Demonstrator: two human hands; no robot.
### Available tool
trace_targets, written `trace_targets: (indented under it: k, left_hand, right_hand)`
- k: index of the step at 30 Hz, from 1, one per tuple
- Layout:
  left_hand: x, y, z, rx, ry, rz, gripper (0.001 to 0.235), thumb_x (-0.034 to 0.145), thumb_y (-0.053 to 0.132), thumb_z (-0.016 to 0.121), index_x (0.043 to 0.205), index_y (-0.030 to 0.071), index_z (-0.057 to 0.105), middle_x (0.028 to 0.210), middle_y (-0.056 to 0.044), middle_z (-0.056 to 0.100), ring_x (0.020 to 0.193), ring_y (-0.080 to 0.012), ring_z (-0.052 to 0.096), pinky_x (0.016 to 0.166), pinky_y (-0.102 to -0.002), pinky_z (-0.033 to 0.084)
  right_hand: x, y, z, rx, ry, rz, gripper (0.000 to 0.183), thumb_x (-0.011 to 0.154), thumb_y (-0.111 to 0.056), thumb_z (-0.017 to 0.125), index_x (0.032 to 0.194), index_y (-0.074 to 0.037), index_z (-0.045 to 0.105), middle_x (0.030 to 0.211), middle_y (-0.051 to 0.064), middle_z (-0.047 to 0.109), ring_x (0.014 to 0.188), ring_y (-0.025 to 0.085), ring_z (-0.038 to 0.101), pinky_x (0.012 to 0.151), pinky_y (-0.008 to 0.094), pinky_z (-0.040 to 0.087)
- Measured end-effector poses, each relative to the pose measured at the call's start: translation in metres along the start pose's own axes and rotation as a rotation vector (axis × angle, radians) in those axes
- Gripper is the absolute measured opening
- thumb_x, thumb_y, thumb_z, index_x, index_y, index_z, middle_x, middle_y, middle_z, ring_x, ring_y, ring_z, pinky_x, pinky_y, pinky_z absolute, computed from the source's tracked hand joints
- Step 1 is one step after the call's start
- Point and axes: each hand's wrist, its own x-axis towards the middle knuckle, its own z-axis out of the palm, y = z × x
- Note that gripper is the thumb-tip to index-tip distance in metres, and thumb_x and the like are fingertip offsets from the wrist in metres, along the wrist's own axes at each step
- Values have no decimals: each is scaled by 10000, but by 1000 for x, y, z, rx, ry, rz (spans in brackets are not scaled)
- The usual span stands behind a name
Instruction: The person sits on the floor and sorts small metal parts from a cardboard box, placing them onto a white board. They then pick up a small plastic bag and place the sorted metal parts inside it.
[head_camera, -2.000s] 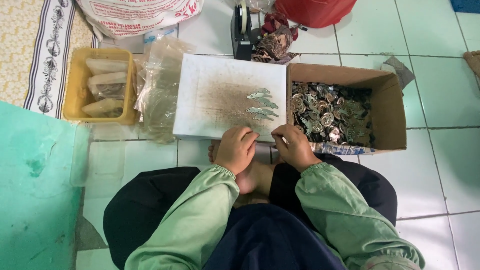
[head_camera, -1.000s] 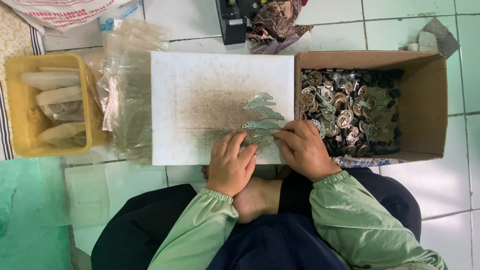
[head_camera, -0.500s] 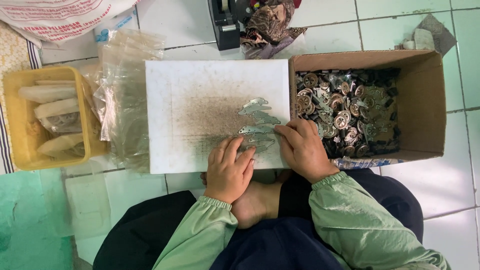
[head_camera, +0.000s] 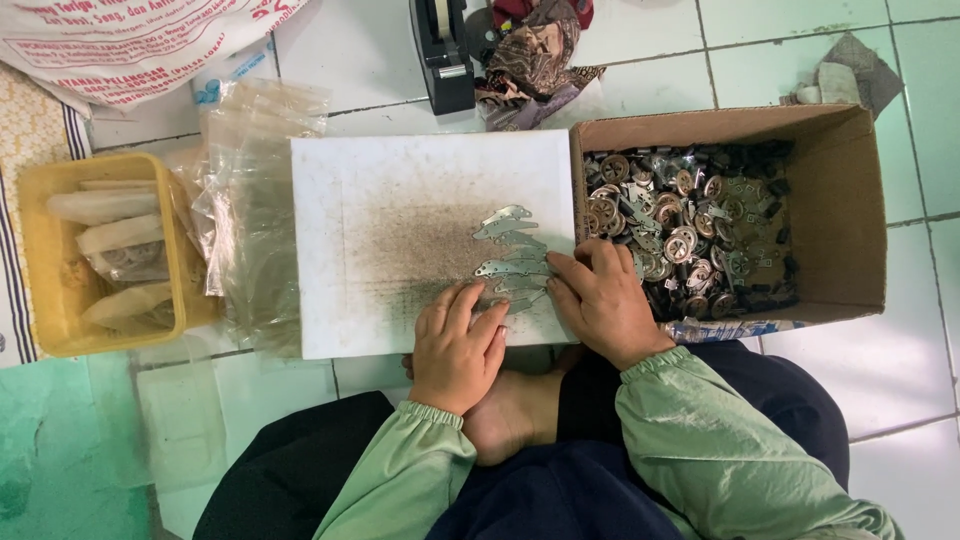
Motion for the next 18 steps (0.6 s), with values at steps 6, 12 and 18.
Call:
trace_targets:
  k: [6,12,18]
  left_hand:
    - [2,1,-2,0,-13,-5,271,962,323,606,1199,243,709,1312,-87,584,1285,-348,547,936,-467,453]
    - [4,3,-5,13,-22,-3,276,976,340,579,1206,262,711,1330,-72,601,1284,-341,559,946,-468,450]
    - [1,2,-1,65,15,33,273,973,352,576,1200,286,713,1342,-54,614,1282,-323,568,973,-455,443]
  right_hand:
    - [0,-1,-2,-20,-2,-5,337,975,-287,666,1289,-170,707,1058,130,555,965,379,592,876,454,502]
    - [-1,2,7,-8,51,-17,318,946,-283,676,1247,-181,700,1034,111,547,937,340,586,884,425,472]
    - [-1,0,10,22,89,5,319,927,-277,688,1221,-155,685,993,109,541,901,338,567,849,436,487]
